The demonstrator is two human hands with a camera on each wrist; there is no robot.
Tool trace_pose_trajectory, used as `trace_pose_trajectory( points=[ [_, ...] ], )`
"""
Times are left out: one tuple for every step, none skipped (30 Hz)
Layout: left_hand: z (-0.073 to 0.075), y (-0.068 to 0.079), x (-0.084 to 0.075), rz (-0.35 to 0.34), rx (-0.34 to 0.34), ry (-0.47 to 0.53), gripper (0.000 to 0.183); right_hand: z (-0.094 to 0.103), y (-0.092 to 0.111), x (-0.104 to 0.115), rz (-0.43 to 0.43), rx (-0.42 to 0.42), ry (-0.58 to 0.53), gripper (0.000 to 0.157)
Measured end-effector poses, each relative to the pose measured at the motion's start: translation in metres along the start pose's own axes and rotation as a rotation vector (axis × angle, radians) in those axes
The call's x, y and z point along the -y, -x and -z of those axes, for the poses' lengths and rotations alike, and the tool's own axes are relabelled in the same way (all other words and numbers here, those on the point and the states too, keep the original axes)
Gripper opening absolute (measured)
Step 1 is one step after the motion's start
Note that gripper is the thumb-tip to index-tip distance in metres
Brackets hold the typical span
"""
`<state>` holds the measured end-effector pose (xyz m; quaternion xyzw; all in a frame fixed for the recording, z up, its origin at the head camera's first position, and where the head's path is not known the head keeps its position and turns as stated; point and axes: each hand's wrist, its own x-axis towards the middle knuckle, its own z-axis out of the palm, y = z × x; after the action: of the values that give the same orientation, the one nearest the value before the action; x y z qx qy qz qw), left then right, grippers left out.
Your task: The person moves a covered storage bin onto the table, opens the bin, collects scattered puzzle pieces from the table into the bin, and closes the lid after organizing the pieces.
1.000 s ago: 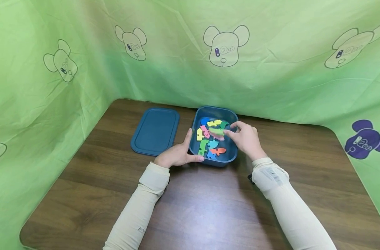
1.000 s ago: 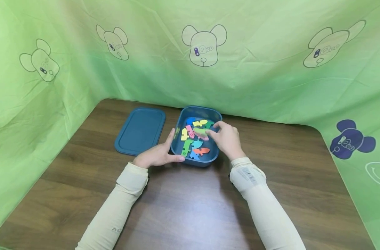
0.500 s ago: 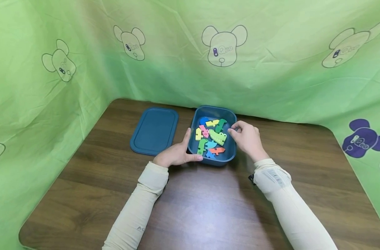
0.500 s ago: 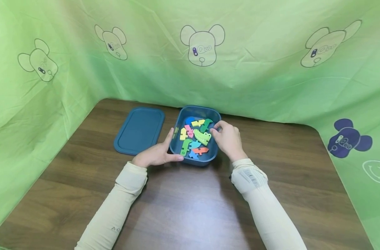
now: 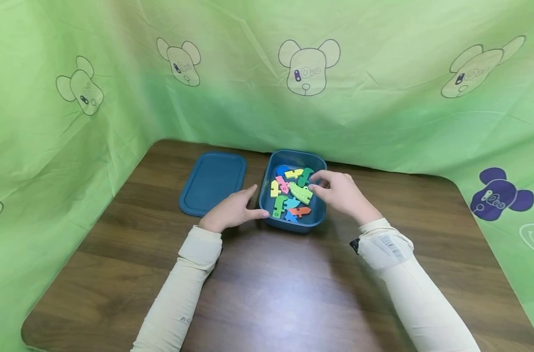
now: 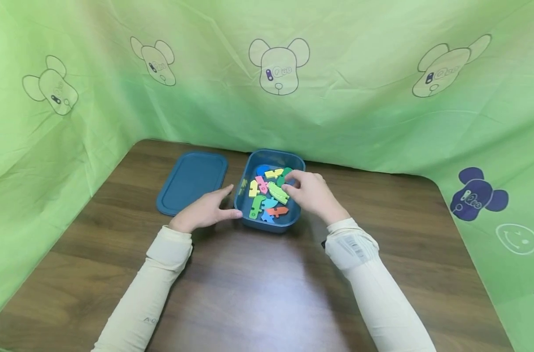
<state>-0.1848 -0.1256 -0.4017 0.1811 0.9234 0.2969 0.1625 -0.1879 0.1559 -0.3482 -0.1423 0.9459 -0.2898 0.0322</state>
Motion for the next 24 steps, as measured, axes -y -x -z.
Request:
trace_pose_trajectory(
  points=[
    [0.004, 0.002, 0.003, -0.01, -0.015, -0.017, 0.089, 0.0, 0.001, 0.004, 0.012, 0.018, 0.007, 0.027],
    [0.008, 0.004, 0.006, -0.027, -0.029, -0.026, 0.081, -0.001, 0.001, 0.009, 0.024, 0.029, 0.015, 0.027],
    [0.012, 0.006, 0.009, -0.041, -0.045, -0.036, 0.07, -0.003, 0.002, 0.013, 0.041, 0.039, 0.02, 0.027],
    [0.015, 0.008, 0.012, -0.064, -0.065, -0.047, 0.058, -0.004, 0.003, 0.019, 0.055, 0.049, 0.021, 0.028],
    [0.02, 0.011, 0.017, -0.087, -0.085, -0.056, 0.045, -0.006, 0.004, 0.025, 0.069, 0.056, 0.023, 0.028],
    [0.024, 0.013, 0.022, -0.113, -0.107, -0.061, 0.036, -0.009, 0.005, 0.032, 0.094, 0.06, 0.019, 0.027],
    [0.028, 0.016, 0.027, -0.135, -0.13, -0.067, 0.033, -0.012, 0.006, 0.038, 0.119, 0.063, 0.005, 0.025],
    [0.032, 0.019, 0.033, -0.153, -0.151, -0.073, 0.035, -0.015, 0.007, 0.046, 0.148, 0.06, -0.004, 0.024],
    [0.036, 0.021, 0.039, -0.159, -0.172, -0.086, 0.037, -0.019, 0.008, 0.053, 0.18, 0.057, -0.015, 0.023],
    [0.04, 0.023, 0.046, -0.171, -0.191, -0.101, 0.037, -0.024, 0.008, 0.06, 0.207, 0.053, -0.024, 0.021],
    [0.044, 0.026, 0.052, -0.169, -0.2, -0.109, 0.036, -0.029, 0.008, 0.067, 0.234, 0.046, -0.028, 0.019],
    [0.047, 0.028, 0.059, -0.168, -0.209, -0.111, 0.031, -0.036, 0.007, 0.074, 0.257, 0.042, -0.035, 0.017],
    [0.05, 0.03, 0.065, -0.163, -0.212, -0.118, 0.024, -0.043, 0.007, 0.08, 0.273, 0.042, -0.036, 0.017],
    [0.053, 0.032, 0.072, -0.156, -0.212, -0.125, 0.019, -0.051, 0.006, 0.086, 0.281, 0.047, -0.034, 0.017],
    [0.055, 0.034, 0.079, -0.149, -0.209, -0.128, 0.019, -0.059, 0.005, 0.091, 0.28, 0.064, -0.033, 0.018],
    [0.057, 0.036, 0.085, -0.141, -0.205, -0.126, 0.025, -0.069, 0.003, 0.097, 0.277, 0.083, -0.028, 0.019],
    [0.059, 0.039, 0.091, -0.123, -0.2, -0.126, 0.032, -0.078, 0.002, 0.102, 0.272, 0.106, -0.029, 0.02],
    [0.061, 0.042, 0.097, -0.098, -0.198, -0.124, 0.037, -0.087, 0.0, 0.107, 0.264, 0.136, -0.034, 0.022],
    [0.063, 0.045, 0.102, -0.064, -0.194, -0.134, 0.038, -0.095, -0.002, 0.112, 0.252, 0.169, -0.035, 0.025],
    [0.065, 0.048, 0.106, -0.026, -0.19, -0.141, 0.04, -0.103, -0.004, 0.116, 0.237, 0.202, -0.033, 0.029],
    [0.066, 0.052, 0.11, 0.017, -0.181, -0.145, 0.045, -0.112, -0.007, 0.119, 0.224, 0.231, -0.019, 0.033],
    [0.067, 0.055, 0.114, 0.061, -0.172, -0.153, 0.053, -0.119, -0.01, 0.122, 0.206, 0.256, -0.004, 0.038],
    [0.068, 0.057, 0.117, 0.102, -0.159, -0.165, 0.06, -0.126, -0.013, 0.124, 0.177, 0.28, 0.013, 0.043],
    [0.068, 0.059, 0.119, 0.139, -0.143, -0.173, 0.068, -0.132, -0.015, 0.126, 0.144, 0.302, 0.039, 0.049]
  ],
)
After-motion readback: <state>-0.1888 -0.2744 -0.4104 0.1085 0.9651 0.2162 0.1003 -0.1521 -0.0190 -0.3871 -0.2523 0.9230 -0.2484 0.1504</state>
